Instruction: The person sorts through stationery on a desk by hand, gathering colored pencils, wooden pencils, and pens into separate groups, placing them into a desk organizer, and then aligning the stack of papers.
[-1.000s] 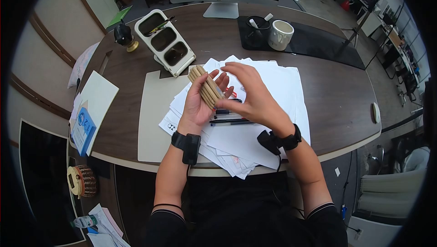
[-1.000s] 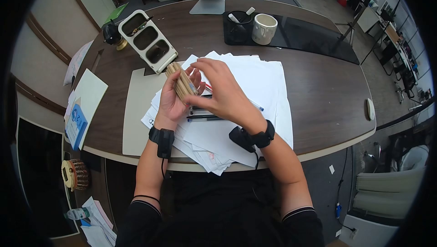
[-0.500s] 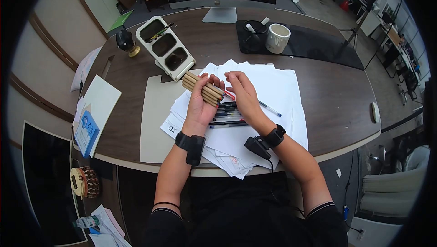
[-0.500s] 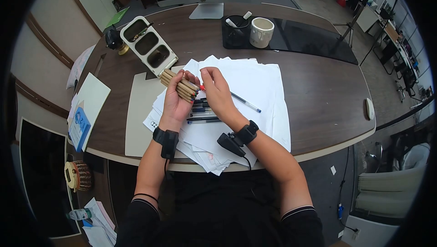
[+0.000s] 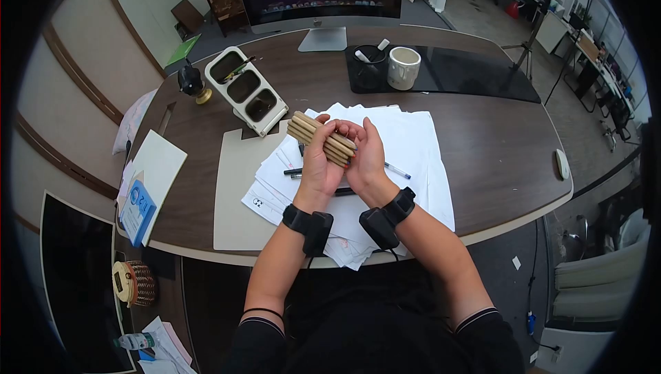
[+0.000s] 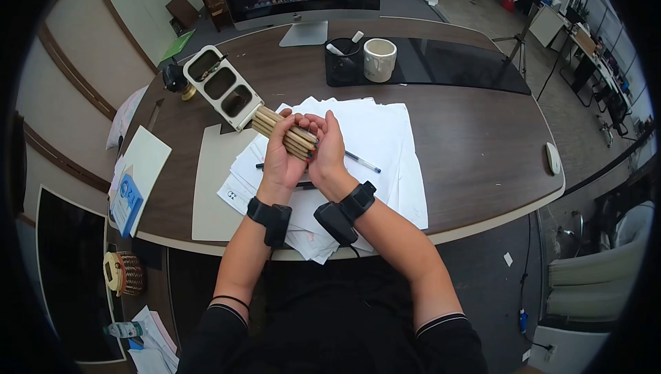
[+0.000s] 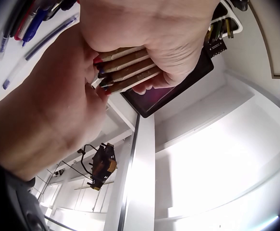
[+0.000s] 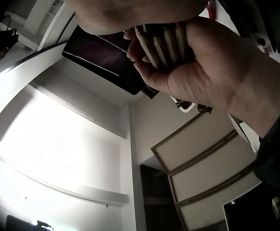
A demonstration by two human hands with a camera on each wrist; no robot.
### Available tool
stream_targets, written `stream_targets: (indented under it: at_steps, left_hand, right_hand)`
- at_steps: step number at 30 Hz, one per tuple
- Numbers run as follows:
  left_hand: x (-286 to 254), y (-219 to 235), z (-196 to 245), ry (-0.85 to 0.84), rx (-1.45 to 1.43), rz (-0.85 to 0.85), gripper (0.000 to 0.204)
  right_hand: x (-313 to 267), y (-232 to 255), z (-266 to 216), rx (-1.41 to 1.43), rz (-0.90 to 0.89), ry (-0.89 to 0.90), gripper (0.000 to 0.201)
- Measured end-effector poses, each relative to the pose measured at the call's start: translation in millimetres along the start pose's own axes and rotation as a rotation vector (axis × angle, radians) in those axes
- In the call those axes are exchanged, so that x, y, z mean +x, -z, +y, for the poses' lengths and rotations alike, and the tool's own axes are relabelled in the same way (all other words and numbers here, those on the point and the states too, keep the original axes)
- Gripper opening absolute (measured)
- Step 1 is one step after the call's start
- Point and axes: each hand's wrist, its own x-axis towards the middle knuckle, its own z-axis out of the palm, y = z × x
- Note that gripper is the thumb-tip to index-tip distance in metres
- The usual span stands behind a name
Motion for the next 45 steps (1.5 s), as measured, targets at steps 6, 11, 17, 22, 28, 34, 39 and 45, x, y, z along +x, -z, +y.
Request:
stream_targets:
  at_steps: [6,11,17,22,28,34,39,45]
  left_hand:
    - [-5.0,4.4,-16.1,0.022,0.045,-0.067,0.021]
    - [-15.0,-1.1,-14.1,0.079,0.079,-0.010,0.012]
    - [-15.8,4.6,-11.8,0.169,0.071,-0.008,0.008]
    - [15.8,18.2,20.6,0.198,-0.032,-0.048,0.011]
    - [80.9,40.7,105.0,0.204,-0.178,0.022,0.018]
    - [129.6,59.7,139.3,0.127,-0.208,0.151,0.022]
    - [148.7,81.5,150.6,0.140,-0.221,0.171,0.021]
    - [151.6,84.0,160.8,0.157,-0.285,0.149,0.023]
  right_hand:
    - [-4.7,3.8,-2.1,-0.021,0.037,0.009,0.056]
    - [-18.2,-11.2,-10.7,-0.022,0.079,0.013,0.053]
    - [-14.2,0.9,-1.8,0.011,0.111,-0.014,0.048]
    - [-9.3,8.1,-27.1,-0.107,0.004,0.087,0.034]
    - [-5.9,50.1,-86.0,-0.218,-0.027,0.122,0.027]
    - [0.9,73.1,-91.4,-0.238,-0.030,0.105,0.022]
    - [-0.7,75.1,-90.8,-0.283,-0.061,0.106,0.020]
    - [-0.5,75.6,-89.3,-0.298,-0.088,0.081,0.018]
